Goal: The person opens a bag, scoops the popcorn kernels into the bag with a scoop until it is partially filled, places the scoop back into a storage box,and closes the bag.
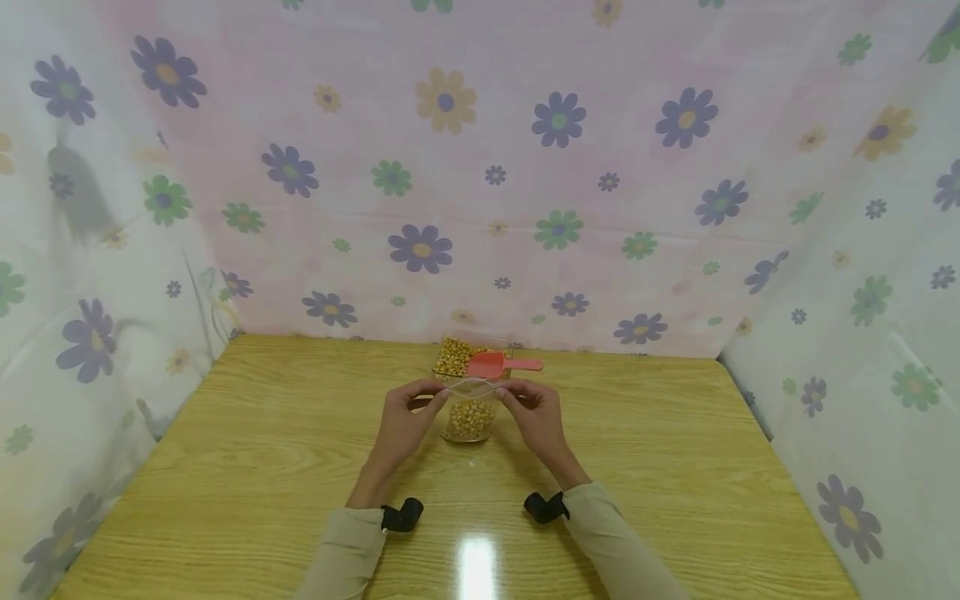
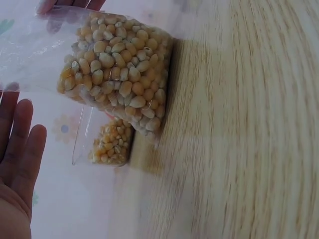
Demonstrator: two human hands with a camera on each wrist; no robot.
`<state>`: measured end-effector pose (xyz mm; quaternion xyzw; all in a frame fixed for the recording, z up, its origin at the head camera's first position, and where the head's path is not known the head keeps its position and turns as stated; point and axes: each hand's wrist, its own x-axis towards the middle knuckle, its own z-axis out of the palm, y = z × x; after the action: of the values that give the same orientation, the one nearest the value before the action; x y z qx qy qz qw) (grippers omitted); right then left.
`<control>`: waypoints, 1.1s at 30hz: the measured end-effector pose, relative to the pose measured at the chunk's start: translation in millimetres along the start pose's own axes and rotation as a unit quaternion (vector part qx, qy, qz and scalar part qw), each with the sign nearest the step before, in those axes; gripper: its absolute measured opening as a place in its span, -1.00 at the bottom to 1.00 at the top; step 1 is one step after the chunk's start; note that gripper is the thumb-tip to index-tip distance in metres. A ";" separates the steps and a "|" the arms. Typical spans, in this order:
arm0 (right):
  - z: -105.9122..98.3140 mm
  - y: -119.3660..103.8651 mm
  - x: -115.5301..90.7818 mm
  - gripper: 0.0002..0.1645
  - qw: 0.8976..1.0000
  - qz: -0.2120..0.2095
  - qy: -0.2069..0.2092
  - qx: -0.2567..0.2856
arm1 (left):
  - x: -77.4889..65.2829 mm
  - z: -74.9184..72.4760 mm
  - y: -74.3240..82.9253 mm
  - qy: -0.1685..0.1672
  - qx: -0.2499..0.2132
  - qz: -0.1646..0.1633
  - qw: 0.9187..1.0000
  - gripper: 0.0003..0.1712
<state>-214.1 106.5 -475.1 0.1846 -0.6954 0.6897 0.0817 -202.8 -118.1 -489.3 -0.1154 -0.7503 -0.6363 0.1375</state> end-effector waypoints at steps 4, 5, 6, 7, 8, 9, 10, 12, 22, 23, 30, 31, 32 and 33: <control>1.6 -0.1 0.1 -0.85 1.000 -0.009 0.006 -0.013 | 0.7 2.4 -1.8 0.001 -0.001 -0.002 1.000 -0.86; 1.8 -0.1 0.1 -0.84 1.000 -0.011 0.007 -0.018 | 0.4 3.3 -1.8 0.002 -0.001 -0.002 1.000 -0.86; 2.0 0.1 0.0 -0.84 1.000 -0.012 0.009 -0.022 | 0.4 4.4 -2.4 0.002 0.000 -0.003 1.000 -0.86; 2.3 0.4 -0.2 -0.83 1.000 -0.011 0.011 -0.024 | 0.4 5.4 -2.8 0.003 -0.001 -0.003 1.000 -0.86; 2.6 0.8 -0.5 -0.83 1.000 -0.009 0.014 -0.026 | 0.2 6.4 -3.3 0.003 -0.003 -0.003 1.000 -0.86; 3.0 1.1 -1.0 -0.82 0.999 -0.006 0.016 -0.028 | -0.3 7.4 -3.4 0.003 -0.006 -0.002 1.000 -0.86; 3.5 1.8 -1.4 -0.82 0.999 -0.005 0.018 -0.029 | -0.6 8.3 -3.6 0.004 -0.007 0.000 1.000 -0.86; 4.4 2.9 -2.4 -0.82 0.999 -0.002 0.023 -0.031 | -1.3 9.9 -3.5 0.007 -0.008 0.006 1.000 -0.86; 5.3 36.1 -1.6 -0.86 0.999 0.004 0.048 0.000 | -3.2 14.3 -8.3 0.027 -0.006 0.038 0.999 -0.90; 5.2 37.1 -1.5 -0.86 0.999 0.005 0.046 0.004 | -3.3 14.3 -8.2 0.026 -0.007 0.034 0.999 -0.90; 5.7 38.7 -1.5 -0.82 0.999 -0.003 0.029 0.012 | -3.5 15.1 -0.7 0.003 -0.016 0.012 1.000 -0.86; 6.3 39.0 -1.7 -0.82 0.999 -0.003 0.032 0.013 | -3.8 15.6 -2.0 0.003 -0.021 0.017 1.000 -0.87; 6.8 38.9 -2.2 -0.83 0.999 -0.005 0.034 0.014 | -3.4 16.4 -6.5 0.003 -0.024 0.021 0.999 -0.87; 7.4 38.5 -2.6 -0.83 0.999 -0.007 0.036 0.014 | -3.5 17.0 -6.7 0.004 -0.027 0.024 0.999 -0.87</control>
<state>-225.0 98.8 -512.1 0.1655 -0.6808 0.7052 0.1086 -202.8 -102.5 -499.3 -0.1341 -0.7296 -0.6531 0.1525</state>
